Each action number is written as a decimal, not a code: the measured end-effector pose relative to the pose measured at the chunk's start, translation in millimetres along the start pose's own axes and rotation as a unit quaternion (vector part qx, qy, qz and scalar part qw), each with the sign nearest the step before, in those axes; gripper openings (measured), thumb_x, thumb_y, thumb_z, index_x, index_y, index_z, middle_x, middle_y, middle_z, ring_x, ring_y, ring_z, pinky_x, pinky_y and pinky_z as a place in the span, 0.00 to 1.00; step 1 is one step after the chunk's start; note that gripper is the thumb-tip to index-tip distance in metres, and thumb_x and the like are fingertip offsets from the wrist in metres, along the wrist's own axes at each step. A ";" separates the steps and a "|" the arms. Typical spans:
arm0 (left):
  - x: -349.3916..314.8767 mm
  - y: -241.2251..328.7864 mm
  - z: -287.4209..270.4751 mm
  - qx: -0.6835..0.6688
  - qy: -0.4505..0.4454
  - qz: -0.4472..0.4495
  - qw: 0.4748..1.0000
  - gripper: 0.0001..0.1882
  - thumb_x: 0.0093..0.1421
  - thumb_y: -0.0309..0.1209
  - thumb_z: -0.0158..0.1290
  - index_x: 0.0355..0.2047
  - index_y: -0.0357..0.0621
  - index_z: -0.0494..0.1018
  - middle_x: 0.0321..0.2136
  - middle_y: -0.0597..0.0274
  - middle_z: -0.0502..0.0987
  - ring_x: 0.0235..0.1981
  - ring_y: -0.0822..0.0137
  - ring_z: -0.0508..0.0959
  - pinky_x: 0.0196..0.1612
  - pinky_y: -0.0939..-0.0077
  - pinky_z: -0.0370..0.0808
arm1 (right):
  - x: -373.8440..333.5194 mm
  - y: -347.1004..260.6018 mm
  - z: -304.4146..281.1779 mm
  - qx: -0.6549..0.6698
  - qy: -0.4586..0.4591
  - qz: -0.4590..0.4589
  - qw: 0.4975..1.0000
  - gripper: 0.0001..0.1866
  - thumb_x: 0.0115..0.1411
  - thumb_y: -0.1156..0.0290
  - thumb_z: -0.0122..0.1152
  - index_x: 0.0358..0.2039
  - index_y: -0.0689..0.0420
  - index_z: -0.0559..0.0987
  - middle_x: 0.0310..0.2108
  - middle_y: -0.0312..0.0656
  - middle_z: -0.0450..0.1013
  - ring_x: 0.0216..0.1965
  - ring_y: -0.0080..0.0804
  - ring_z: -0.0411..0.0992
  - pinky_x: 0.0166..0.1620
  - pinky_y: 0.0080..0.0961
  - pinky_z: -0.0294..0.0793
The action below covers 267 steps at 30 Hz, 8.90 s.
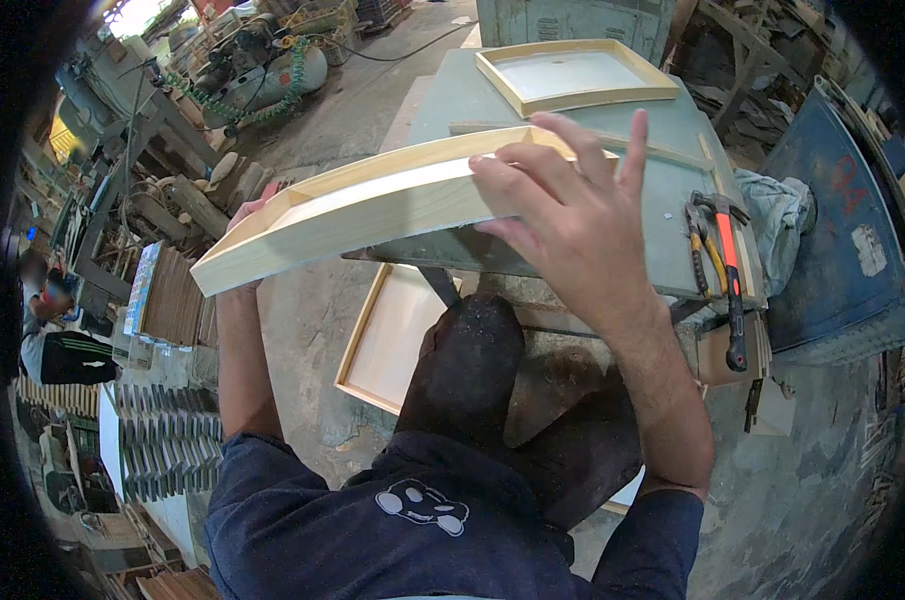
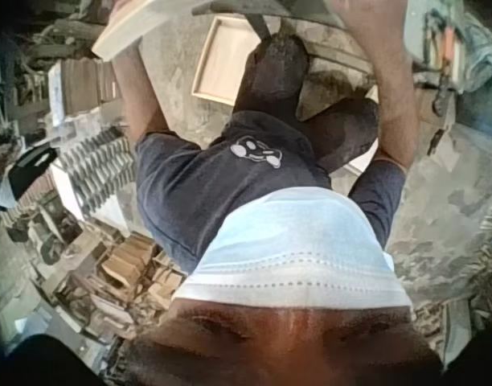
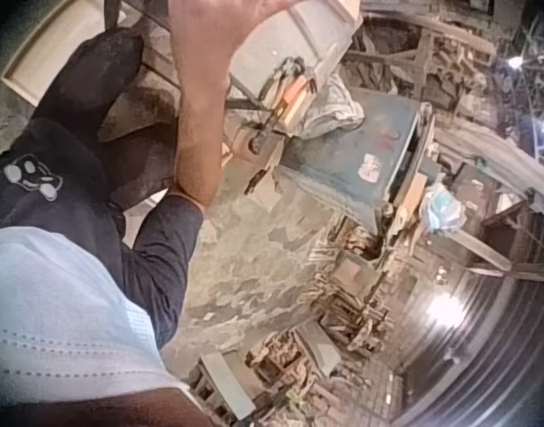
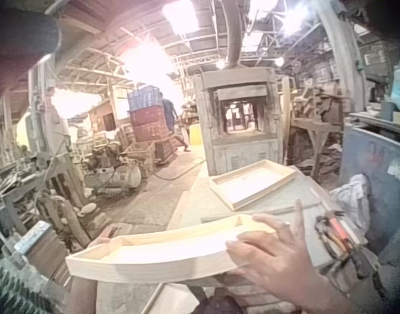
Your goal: Inspecting wood tray components and hammering a nail into the frame.
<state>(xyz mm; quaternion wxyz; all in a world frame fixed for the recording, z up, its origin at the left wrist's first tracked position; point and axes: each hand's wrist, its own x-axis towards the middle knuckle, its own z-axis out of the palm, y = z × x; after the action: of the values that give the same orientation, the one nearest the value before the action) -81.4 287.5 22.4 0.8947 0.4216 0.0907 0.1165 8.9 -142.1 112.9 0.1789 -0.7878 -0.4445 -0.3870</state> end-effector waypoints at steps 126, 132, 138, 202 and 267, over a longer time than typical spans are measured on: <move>-44.9 -253.6 306.5 -0.160 -0.260 -0.213 0.928 0.26 0.62 0.40 0.46 0.55 0.39 0.56 0.45 0.57 0.71 0.44 0.60 0.73 0.46 0.62 0.72 | -146.3 34.7 -135.2 0.309 0.434 0.473 0.702 0.19 0.63 0.62 0.42 0.45 0.63 0.70 0.41 0.43 0.72 0.39 0.31 0.72 0.42 0.27 0.72; -36.7 -229.0 288.2 -0.113 -0.376 0.014 0.919 0.18 0.59 0.31 0.49 0.50 0.42 0.63 0.46 0.56 0.71 0.48 0.60 0.72 0.50 0.56 0.71 | -133.7 78.5 -86.8 0.718 0.297 0.455 0.434 0.17 0.60 0.66 0.44 0.42 0.67 0.72 0.35 0.47 0.74 0.32 0.31 0.75 0.36 0.28 0.76; -36.3 -217.8 299.2 -0.072 -0.329 0.104 0.936 0.12 0.60 0.26 0.48 0.45 0.39 0.66 0.41 0.55 0.73 0.41 0.63 0.76 0.42 0.64 0.77 | -158.4 111.3 -43.0 0.755 0.302 0.377 0.444 0.16 0.60 0.70 0.43 0.46 0.66 0.70 0.40 0.47 0.72 0.36 0.35 0.75 0.38 0.30 0.76; -16.7 -192.5 300.8 -0.113 -0.173 0.139 0.969 0.13 0.60 0.29 0.48 0.44 0.41 0.66 0.41 0.57 0.73 0.41 0.66 0.75 0.45 0.67 0.75 | -71.1 15.1 4.0 0.652 0.471 0.368 0.467 0.15 0.57 0.71 0.56 0.45 0.57 0.70 0.40 0.37 0.72 0.42 0.24 0.71 0.48 0.25 0.70; -26.3 -125.0 88.6 -0.056 -0.050 0.254 0.964 0.16 0.62 0.28 0.43 0.49 0.35 0.62 0.43 0.54 0.72 0.48 0.64 0.71 0.56 0.63 0.66 | -111.9 -23.9 74.1 0.784 0.307 0.408 0.353 0.11 0.58 0.72 0.55 0.42 0.58 0.71 0.40 0.38 0.71 0.44 0.29 0.70 0.53 0.35 0.67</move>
<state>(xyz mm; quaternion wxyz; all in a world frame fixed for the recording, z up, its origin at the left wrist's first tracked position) -67.0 137.9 -17.1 0.8615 0.3852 -0.0708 0.3233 -11.9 -145.7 -21.8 0.9751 -0.2005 -0.0838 0.0435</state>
